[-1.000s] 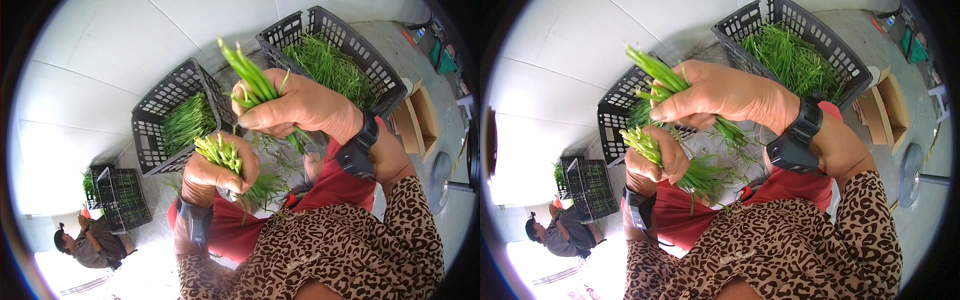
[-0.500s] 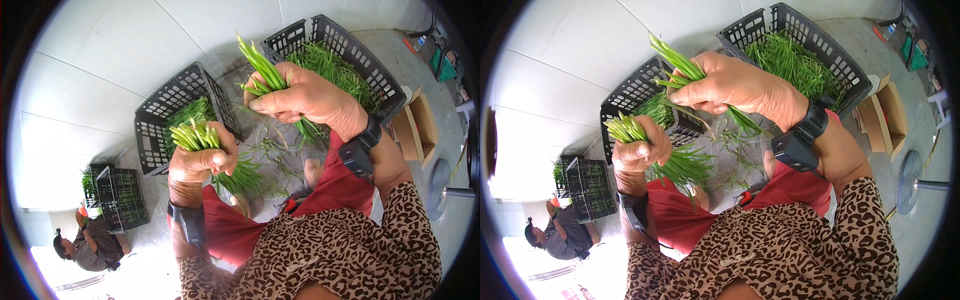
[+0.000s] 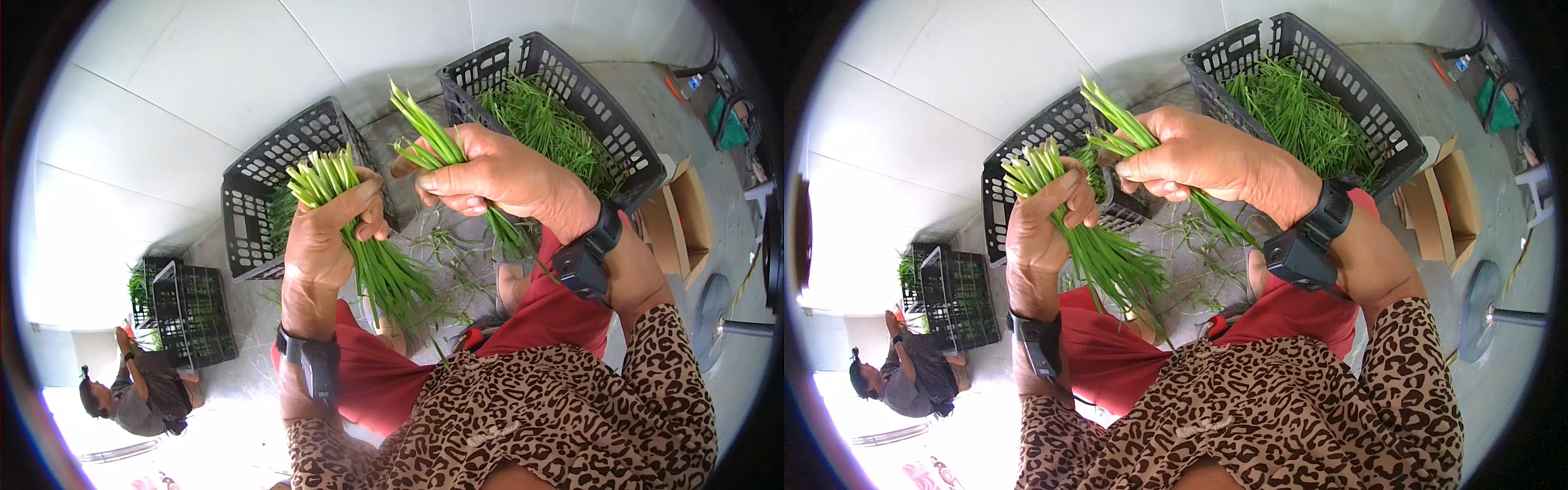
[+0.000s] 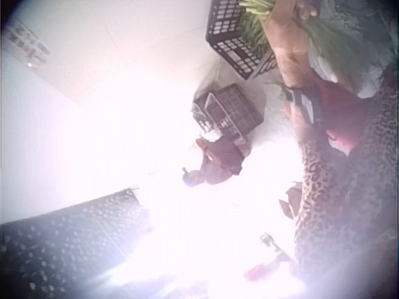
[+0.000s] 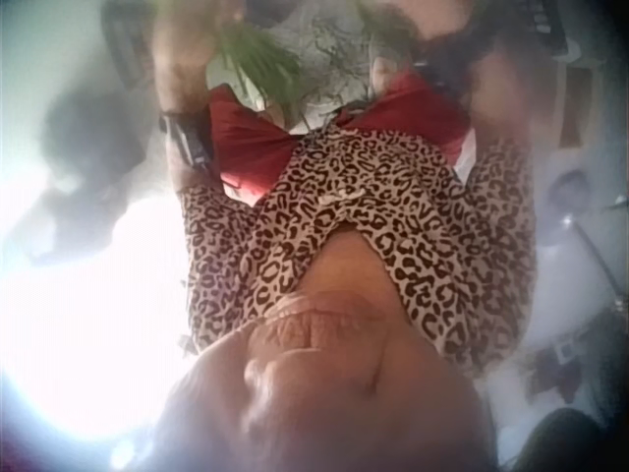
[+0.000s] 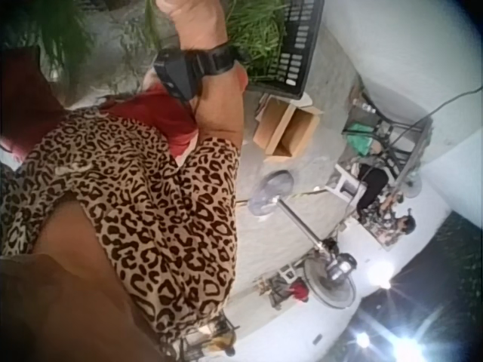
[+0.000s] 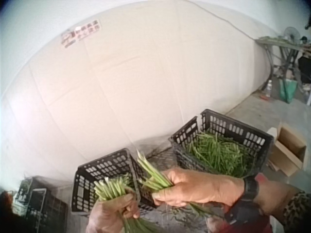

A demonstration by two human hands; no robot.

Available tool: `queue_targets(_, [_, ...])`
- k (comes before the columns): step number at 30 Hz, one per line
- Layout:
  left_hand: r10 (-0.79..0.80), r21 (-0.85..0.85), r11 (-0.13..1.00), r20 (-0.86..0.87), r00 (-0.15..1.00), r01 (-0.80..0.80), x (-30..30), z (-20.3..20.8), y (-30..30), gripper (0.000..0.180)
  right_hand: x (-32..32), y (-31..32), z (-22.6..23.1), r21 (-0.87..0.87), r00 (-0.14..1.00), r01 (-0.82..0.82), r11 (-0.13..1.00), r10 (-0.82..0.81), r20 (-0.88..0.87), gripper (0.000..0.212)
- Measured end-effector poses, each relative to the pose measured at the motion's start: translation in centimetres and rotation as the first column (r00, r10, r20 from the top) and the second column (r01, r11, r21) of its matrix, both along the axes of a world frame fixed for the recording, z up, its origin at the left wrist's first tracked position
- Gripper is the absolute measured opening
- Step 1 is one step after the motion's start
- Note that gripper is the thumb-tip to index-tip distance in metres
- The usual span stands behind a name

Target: The recorder is sorting and cleaning bundles of green vegetables, removing damaged stalks.

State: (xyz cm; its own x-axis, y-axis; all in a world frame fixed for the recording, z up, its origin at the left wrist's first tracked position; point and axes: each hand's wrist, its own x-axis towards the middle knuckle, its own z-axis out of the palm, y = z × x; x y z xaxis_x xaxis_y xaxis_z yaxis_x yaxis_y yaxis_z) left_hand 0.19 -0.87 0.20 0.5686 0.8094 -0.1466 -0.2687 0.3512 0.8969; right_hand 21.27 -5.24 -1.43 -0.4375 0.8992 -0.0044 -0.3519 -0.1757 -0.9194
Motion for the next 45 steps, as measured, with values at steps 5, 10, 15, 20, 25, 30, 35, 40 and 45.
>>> queue_targets(5, [0.042, 0.069, 0.997, -0.057, 0.997, -0.038, 0.9, -0.3, -0.2, 0.017, -0.5, -0.2, 0.0, -0.031, 1.0, -0.001, 1.0, 0.001, 0.006, 0.017])
queue_targets(10, [0.052, 0.094, 0.995, -0.084, 0.995, -0.044, 1.9, -0.8, -0.4, 0.019, -0.5, -0.5, -0.2, -0.065, 1.0, -0.006, 0.998, 0.008, 0.027, 0.015])
queue_targets(15, [0.052, 0.132, 0.99, -0.095, 0.994, -0.04, 2.0, -0.8, -0.6, 0.008, -1.1, -0.4, -0.4, -0.045, 0.998, -0.05, 0.998, 0.051, 0.023, 0.014])
queue_targets(20, [0.032, 0.138, 0.99, -0.086, 0.996, -0.02, 2.5, -0.8, -1.0, 0.008, -1.3, -0.3, -0.6, -0.036, 0.991, -0.086, 0.996, 0.089, 0.098, 0.015])
queue_targets(25, [0.074, 0.143, 0.988, -0.122, 0.99, -0.056, 2.7, -1.2, -0.9, 0.007, -1.4, -0.3, -1.1, -0.03, 0.993, -0.08, 0.996, 0.083, 0.083, 0.017])
queue_targets(30, [0.176, 0.08, 0.982, -0.065, 0.982, -0.17, 1.6, -1.2, 0.1, 0.009, -1.6, -0.5, -0.4, -0.024, 0.994, 0.021, 0.999, -0.018, 0.111, 0.021])
queue_targets(35, [0.288, 0.039, 0.956, 0.072, 0.955, -0.291, -0.2, 0.1, 1.5, 0.01, -0.8, -0.4, 0.6, -0.034, 0.987, 0.079, 0.996, -0.073, 0.144, 0.023])
queue_targets(40, [0.327, -0.026, 0.944, 0.201, 0.923, -0.329, -2.6, 1.0, 3.0, 0.008, 0.5, 0.1, 0.4, 0.024, 0.985, 0.088, 0.996, -0.09, 0.15, 0.022])
queue_targets(45, [0.356, -0.017, 0.931, 0.272, 0.894, -0.366, -4.7, 1.8, 3.7, 0.008, 2.2, 0.6, 0.8, 0.065, 0.966, 0.19, 0.98, -0.198, 0.166, 0.021])
